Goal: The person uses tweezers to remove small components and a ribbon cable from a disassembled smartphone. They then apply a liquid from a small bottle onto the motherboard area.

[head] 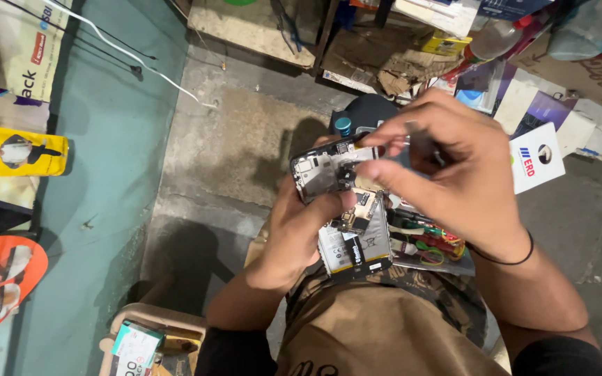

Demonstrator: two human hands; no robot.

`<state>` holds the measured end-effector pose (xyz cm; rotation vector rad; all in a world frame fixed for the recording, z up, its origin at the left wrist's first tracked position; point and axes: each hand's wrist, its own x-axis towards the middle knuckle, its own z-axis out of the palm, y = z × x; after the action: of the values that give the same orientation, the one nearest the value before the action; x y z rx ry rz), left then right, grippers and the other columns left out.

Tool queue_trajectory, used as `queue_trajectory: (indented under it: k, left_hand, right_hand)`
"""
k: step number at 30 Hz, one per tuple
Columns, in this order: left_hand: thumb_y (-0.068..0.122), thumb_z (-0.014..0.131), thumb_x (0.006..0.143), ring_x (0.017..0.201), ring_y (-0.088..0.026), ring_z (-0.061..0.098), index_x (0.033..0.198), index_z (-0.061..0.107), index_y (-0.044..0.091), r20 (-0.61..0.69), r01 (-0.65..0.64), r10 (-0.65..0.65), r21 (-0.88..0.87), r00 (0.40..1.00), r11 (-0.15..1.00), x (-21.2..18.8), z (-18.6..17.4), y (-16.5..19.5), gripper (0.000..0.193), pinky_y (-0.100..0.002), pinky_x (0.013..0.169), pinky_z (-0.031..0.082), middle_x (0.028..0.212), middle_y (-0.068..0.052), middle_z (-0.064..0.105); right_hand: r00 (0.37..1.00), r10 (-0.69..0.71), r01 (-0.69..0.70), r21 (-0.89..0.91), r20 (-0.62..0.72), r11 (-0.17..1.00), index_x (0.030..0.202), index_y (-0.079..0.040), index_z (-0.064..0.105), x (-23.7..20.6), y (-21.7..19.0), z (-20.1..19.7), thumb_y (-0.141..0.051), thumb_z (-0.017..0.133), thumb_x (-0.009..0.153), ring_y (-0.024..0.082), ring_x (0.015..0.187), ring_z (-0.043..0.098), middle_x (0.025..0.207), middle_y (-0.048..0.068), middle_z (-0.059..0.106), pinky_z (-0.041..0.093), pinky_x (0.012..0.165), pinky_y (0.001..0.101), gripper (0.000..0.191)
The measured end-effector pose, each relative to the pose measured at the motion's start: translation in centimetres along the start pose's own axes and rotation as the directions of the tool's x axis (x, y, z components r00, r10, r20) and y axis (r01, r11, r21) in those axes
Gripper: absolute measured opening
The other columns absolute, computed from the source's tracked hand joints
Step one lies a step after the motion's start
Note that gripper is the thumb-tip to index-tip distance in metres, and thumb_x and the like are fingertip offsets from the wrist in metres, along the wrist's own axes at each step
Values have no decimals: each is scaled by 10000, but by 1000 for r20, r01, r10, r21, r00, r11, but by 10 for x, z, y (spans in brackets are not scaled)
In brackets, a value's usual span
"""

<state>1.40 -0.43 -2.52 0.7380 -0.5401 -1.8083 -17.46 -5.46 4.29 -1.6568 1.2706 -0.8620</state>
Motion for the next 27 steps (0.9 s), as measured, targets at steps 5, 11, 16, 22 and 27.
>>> queue_trajectory:
  k: [5, 11, 16, 22, 27]
  left_hand:
    - [-57, 572, 925, 1209, -278, 643, 1430, 542, -114, 0, 20, -20, -201, 1000, 979, -1, 5, 7, 509, -408, 1072, 514, 1352, -206, 652]
    - [0, 550, 950, 1261, -196, 606, 1457, 535, -75, -76, -69, 68, -4, 995, 998, 0, 11, 7, 513, -319, 1111, 495, 1390, -137, 628]
    - [10, 547, 965, 1152, -198, 617, 1468, 527, -65, -115, -53, 35, -157, 993, 986, -2, 15, 7, 509, -343, 1031, 507, 1282, -139, 630]
    - [27, 504, 988, 1193, -199, 604, 1450, 517, -77, -75, -103, 90, -201, 993, 974, -2, 16, 4, 474, -352, 1070, 499, 1384, -156, 606]
    - [51, 477, 977, 1223, -208, 604, 1437, 503, -82, -50, -115, 107, -214, 993, 970, -3, 10, -1, 480, -361, 1098, 497, 1417, -167, 584]
  right_hand:
    - [975, -199, 178, -188, -99, 966, 1168, -50, 701, -10, -4, 9, -378, 908, 725, 139, 925, 561, 1071, 74, 628, 422, 661, 231, 589]
    - [933, -346, 259, -490, -95, 832, 1223, 20, 578, -33, -6, 34, -554, 932, 568, 303, 972, 591, 1061, 227, 545, 517, 747, 388, 940]
    - [967, -240, 191, -380, -86, 905, 1240, 10, 597, -40, -4, 37, -460, 966, 665, 256, 963, 677, 1126, 152, 624, 559, 779, 350, 830]
    - [973, -197, 143, -361, -117, 922, 1159, 10, 622, -39, -8, 38, -332, 986, 715, 201, 892, 684, 1082, 121, 626, 554, 718, 307, 669]
    - [962, -250, 185, -417, -107, 890, 1103, -6, 659, -41, -6, 35, -265, 973, 739, 206, 943, 694, 1070, 103, 645, 559, 771, 314, 545]
